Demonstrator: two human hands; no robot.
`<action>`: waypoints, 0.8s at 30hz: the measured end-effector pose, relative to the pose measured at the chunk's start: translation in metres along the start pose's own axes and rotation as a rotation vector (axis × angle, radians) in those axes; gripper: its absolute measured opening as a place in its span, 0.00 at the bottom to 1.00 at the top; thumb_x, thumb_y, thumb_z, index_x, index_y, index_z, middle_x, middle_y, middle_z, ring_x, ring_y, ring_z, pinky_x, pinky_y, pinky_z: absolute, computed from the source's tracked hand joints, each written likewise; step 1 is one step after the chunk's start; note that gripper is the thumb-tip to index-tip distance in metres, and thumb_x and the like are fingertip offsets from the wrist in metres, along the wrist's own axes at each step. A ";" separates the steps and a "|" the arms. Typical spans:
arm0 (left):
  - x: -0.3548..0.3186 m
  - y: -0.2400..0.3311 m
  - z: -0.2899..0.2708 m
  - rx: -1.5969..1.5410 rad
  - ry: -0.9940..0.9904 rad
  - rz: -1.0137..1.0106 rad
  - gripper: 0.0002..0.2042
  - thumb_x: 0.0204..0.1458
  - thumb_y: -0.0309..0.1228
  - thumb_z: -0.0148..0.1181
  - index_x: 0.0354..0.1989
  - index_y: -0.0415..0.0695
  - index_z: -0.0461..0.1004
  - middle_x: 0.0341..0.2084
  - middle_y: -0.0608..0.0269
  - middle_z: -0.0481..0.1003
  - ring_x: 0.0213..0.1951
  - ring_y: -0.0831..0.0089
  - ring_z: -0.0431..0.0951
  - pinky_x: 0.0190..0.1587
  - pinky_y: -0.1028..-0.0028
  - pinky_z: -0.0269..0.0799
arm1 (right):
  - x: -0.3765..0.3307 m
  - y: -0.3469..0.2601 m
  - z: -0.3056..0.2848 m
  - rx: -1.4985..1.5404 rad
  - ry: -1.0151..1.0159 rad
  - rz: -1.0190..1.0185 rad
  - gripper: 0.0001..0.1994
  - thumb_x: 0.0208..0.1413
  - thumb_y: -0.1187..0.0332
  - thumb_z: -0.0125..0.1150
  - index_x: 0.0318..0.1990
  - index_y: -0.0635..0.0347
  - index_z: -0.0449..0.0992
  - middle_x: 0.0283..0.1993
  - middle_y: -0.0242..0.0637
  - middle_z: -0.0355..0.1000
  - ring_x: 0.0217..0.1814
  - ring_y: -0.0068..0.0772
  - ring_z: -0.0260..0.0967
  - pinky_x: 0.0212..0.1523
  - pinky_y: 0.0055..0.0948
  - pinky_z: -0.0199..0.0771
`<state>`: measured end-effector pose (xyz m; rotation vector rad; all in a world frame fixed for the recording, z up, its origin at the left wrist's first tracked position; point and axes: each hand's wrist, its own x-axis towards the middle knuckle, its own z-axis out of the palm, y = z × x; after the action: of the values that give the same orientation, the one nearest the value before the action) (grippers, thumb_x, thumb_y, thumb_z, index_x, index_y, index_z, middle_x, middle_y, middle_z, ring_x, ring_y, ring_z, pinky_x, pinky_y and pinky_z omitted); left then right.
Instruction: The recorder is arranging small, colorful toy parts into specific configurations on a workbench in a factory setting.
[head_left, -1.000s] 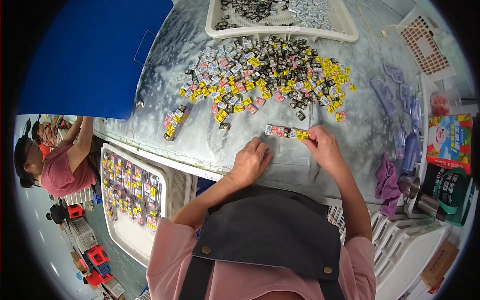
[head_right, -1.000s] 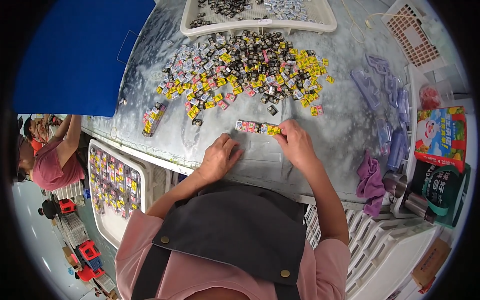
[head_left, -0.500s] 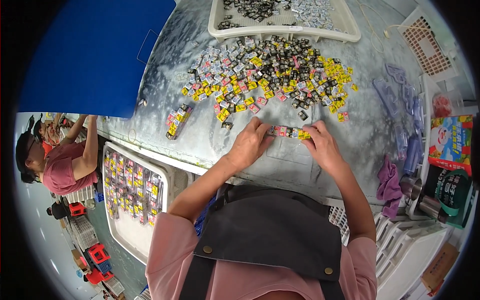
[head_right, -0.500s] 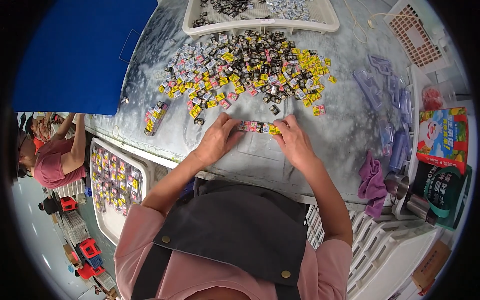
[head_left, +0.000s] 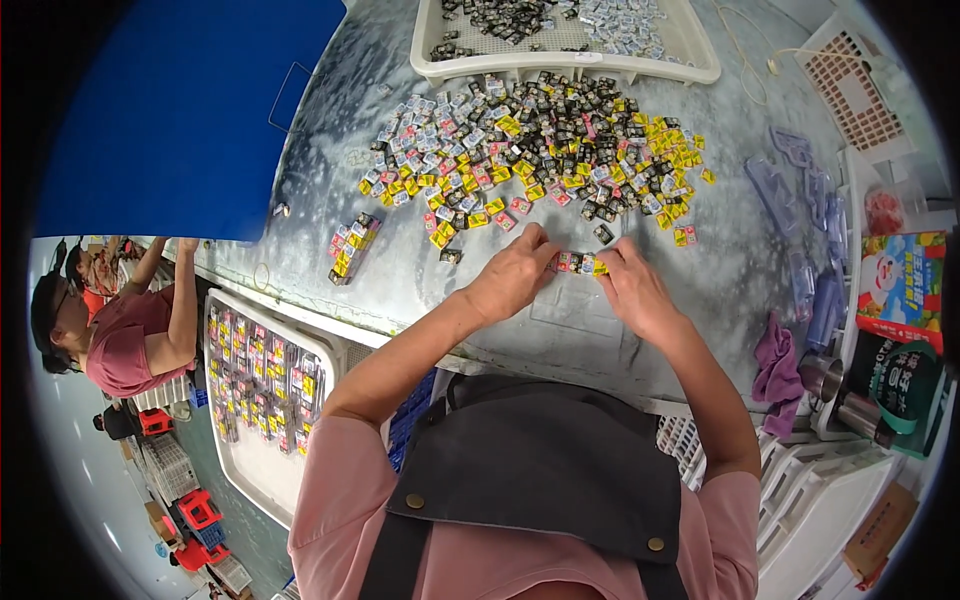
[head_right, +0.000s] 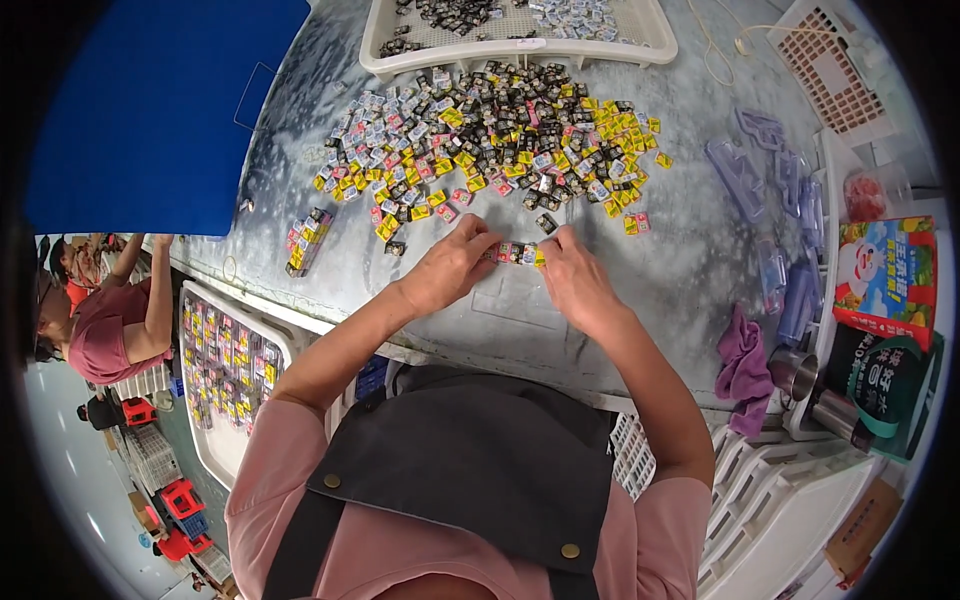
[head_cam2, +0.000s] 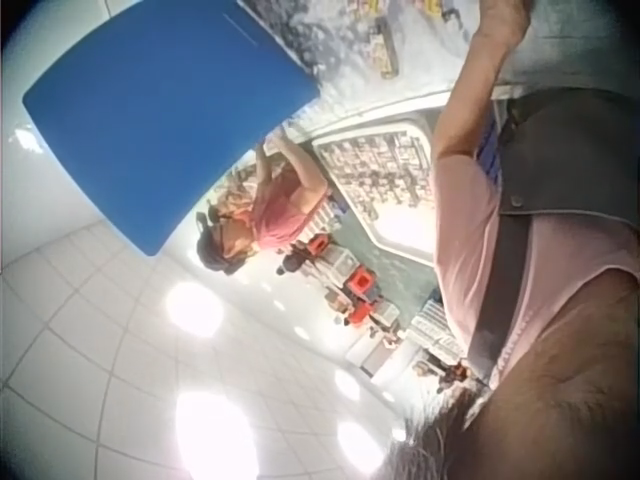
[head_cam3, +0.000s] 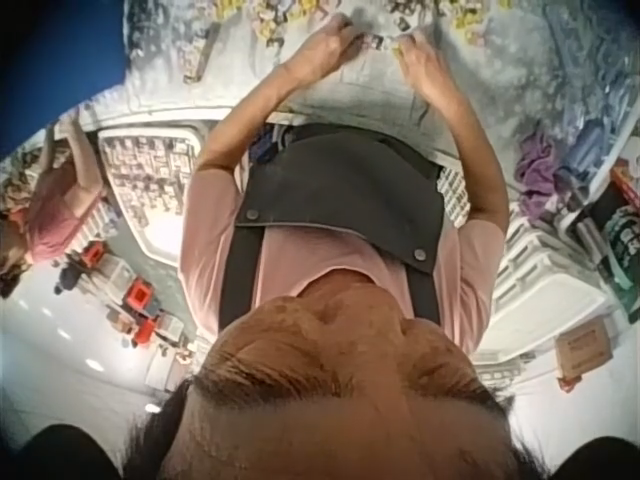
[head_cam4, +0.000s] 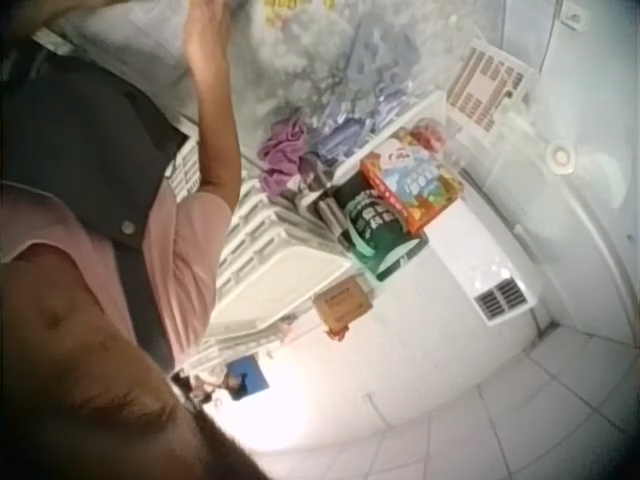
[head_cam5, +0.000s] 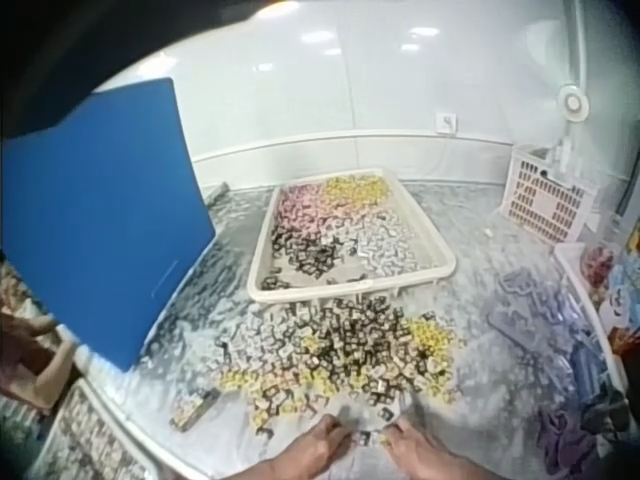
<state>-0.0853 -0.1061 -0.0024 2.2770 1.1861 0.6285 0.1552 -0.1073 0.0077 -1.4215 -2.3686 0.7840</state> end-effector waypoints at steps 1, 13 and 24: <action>0.000 0.001 -0.001 0.011 -0.001 0.023 0.16 0.53 0.25 0.65 0.51 0.38 0.75 0.40 0.50 0.70 0.39 0.54 0.77 0.42 0.62 0.76 | 0.000 -0.002 -0.001 0.000 -0.001 0.001 0.15 0.56 0.75 0.63 0.51 0.63 0.73 0.49 0.48 0.65 0.47 0.57 0.71 0.46 0.48 0.73; -0.003 0.009 -0.004 0.082 -0.070 -0.006 0.15 0.54 0.27 0.65 0.49 0.39 0.76 0.40 0.50 0.70 0.38 0.52 0.78 0.41 0.60 0.76 | 0.000 -0.016 0.000 0.007 -0.014 0.043 0.14 0.56 0.72 0.65 0.50 0.55 0.76 0.47 0.44 0.66 0.43 0.53 0.74 0.43 0.49 0.75; -0.017 0.018 0.010 0.169 -0.088 -0.022 0.14 0.56 0.33 0.63 0.49 0.42 0.76 0.39 0.51 0.69 0.37 0.53 0.78 0.39 0.59 0.77 | -0.012 -0.021 0.011 -0.191 -0.094 -0.001 0.15 0.57 0.72 0.62 0.52 0.57 0.73 0.48 0.45 0.65 0.43 0.54 0.73 0.42 0.51 0.75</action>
<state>-0.0768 -0.1313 -0.0014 2.4001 1.2619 0.4294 0.1402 -0.1286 0.0108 -1.4859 -2.5745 0.6523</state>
